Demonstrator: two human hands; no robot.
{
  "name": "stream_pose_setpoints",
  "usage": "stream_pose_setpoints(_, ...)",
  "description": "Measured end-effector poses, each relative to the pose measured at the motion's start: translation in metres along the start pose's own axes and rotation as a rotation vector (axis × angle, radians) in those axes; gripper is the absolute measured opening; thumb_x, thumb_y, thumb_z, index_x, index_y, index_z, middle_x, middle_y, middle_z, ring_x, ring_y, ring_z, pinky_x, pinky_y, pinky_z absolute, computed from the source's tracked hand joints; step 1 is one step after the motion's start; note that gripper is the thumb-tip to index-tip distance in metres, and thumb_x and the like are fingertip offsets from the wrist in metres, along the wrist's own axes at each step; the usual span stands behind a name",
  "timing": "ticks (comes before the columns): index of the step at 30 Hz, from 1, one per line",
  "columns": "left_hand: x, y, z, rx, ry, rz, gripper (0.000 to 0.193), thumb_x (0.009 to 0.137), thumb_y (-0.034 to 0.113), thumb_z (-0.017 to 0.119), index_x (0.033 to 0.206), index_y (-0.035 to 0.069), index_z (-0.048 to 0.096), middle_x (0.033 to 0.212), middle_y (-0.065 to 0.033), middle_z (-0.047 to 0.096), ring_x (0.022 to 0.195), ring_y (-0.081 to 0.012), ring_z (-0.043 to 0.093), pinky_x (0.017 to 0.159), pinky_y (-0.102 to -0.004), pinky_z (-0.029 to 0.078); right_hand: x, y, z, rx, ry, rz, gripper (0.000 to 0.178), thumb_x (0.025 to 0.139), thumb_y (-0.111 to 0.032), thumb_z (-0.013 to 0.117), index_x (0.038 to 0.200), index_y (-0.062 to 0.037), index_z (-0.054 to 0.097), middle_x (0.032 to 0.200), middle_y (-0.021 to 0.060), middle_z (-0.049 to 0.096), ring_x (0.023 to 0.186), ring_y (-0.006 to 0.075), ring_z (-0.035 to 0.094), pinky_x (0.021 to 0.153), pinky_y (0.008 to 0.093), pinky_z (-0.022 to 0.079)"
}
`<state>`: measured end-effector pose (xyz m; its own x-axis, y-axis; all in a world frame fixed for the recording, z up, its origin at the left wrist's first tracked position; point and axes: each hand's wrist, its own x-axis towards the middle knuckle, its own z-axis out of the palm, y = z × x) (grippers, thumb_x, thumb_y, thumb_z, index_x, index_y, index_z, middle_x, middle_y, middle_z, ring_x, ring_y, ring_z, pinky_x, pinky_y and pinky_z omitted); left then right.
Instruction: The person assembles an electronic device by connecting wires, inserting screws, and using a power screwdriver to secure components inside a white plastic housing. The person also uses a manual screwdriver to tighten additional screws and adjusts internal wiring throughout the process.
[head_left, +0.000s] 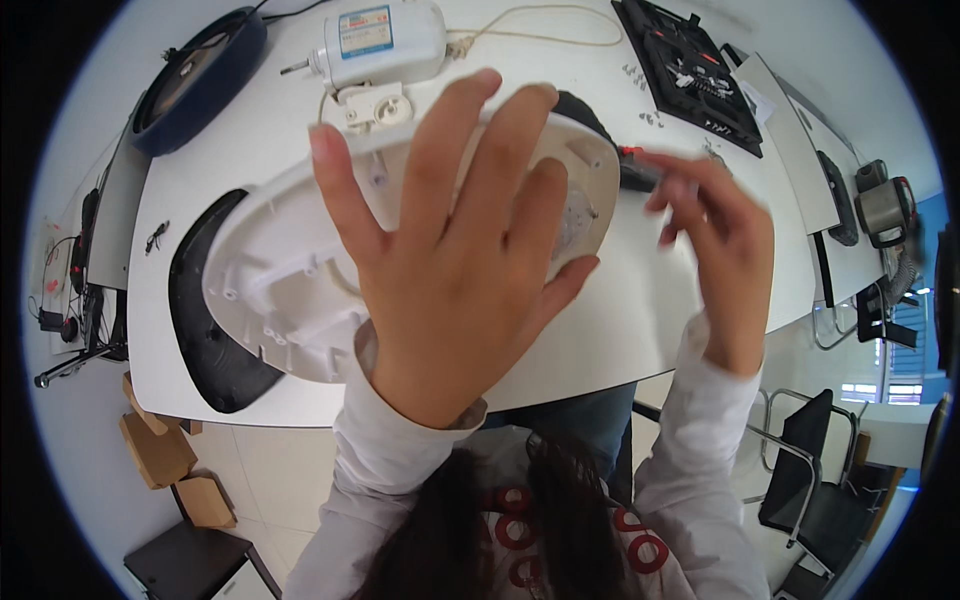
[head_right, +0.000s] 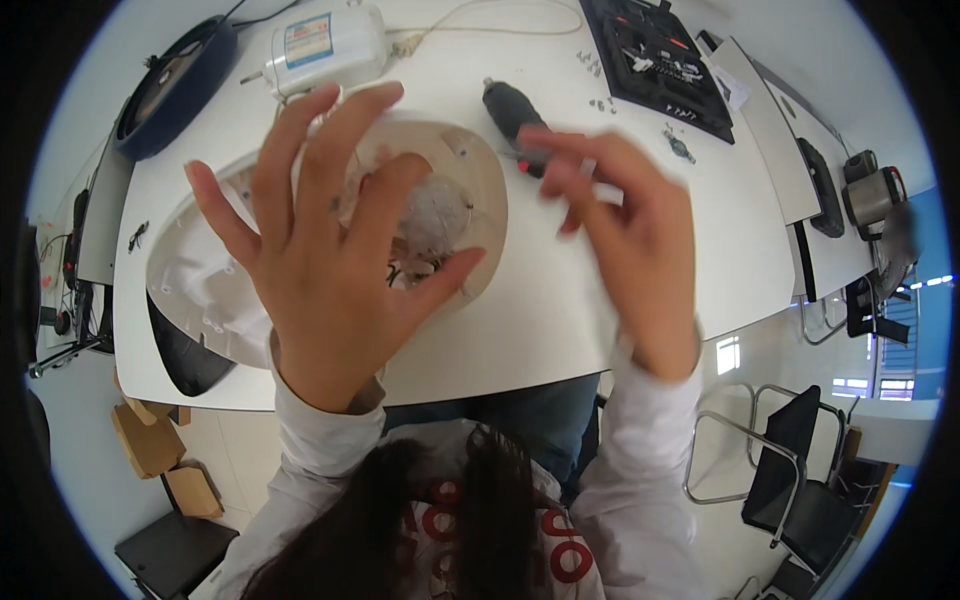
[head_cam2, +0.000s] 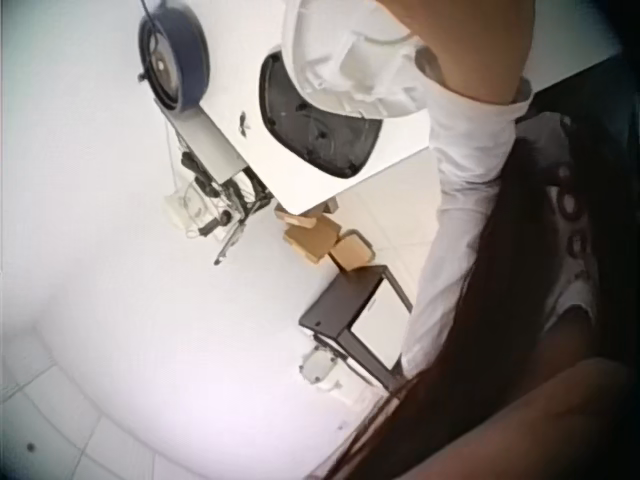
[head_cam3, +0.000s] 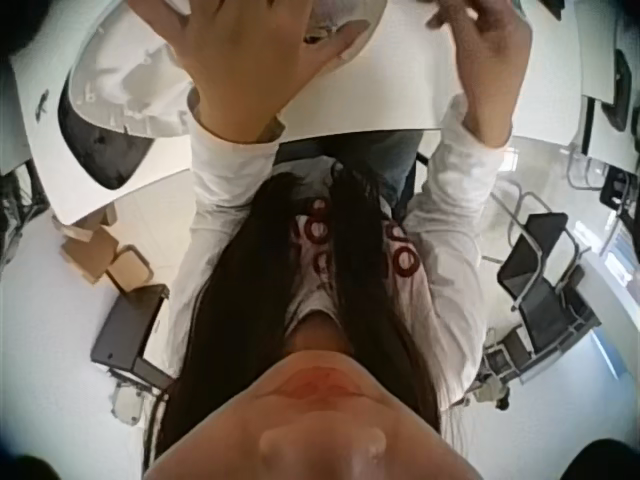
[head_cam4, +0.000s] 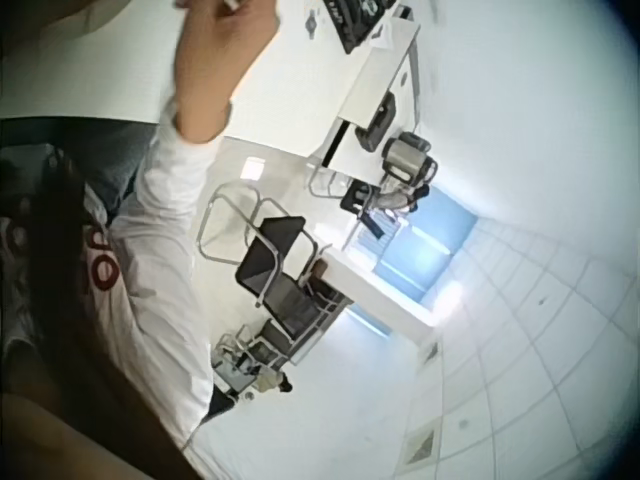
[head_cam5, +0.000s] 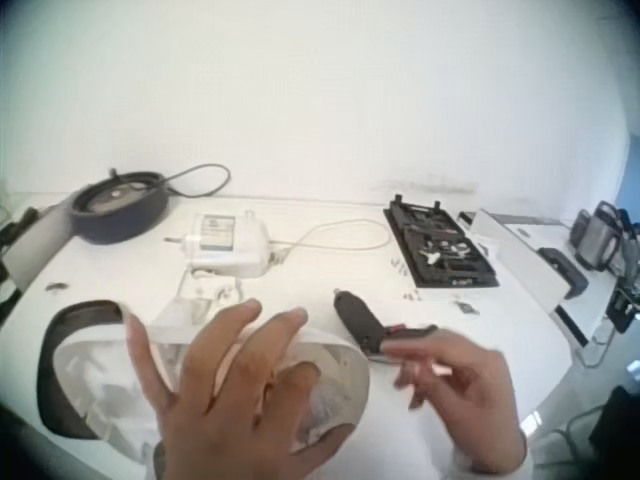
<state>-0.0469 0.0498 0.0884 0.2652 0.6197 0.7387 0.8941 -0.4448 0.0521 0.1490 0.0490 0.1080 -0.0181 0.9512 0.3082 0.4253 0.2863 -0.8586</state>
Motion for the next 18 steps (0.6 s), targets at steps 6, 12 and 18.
stream_pose_setpoints(6, 0.002, 0.001, 0.010, -0.032, 0.090, -0.010, 0.044, 0.063, 0.055, 0.079, 0.088, 0.022, 0.065, 0.124, 0.0059, 0.059, 0.127, -0.0228, 0.046, 0.112, -0.0602, -0.001, -0.048, 0.001, 0.039, -0.073, 0.436, -0.120, 0.018, 0.077, 0.003, 0.075, 0.094, -0.0018, 0.071, 0.085, 0.0045, 0.070, 0.072, 0.0099, 0.064, 0.056, 0.0199, 0.048)
stream_pose_setpoints(12, 0.004, 0.003, 0.010, 0.051, 0.129, 0.055, 0.043, 0.062, 0.053, 0.081, 0.087, 0.021, 0.067, 0.123, 0.0059, 0.059, 0.125, -0.0221, 0.047, 0.111, -0.0598, 0.002, -0.048, 0.006, 0.055, -0.167, 0.489, -0.184, 0.015, 0.079, 0.001, 0.075, 0.093, -0.0029, 0.071, 0.082, 0.0055, 0.071, 0.069, 0.0110, 0.066, 0.054, 0.0206, 0.049)
stream_pose_setpoints(18, 0.004, 0.003, 0.012, 0.041, 0.138, 0.066, 0.042, 0.061, 0.049, 0.083, 0.088, 0.020, 0.068, 0.123, 0.0060, 0.058, 0.124, -0.0213, 0.047, 0.110, -0.0607, 0.003, -0.049, 0.003, 0.056, -0.151, 0.454, -0.161, 0.013, 0.087, -0.002, 0.069, 0.099, 0.0003, 0.067, 0.080, 0.0072, 0.070, 0.072, 0.0130, 0.069, 0.058, 0.0205, 0.050)
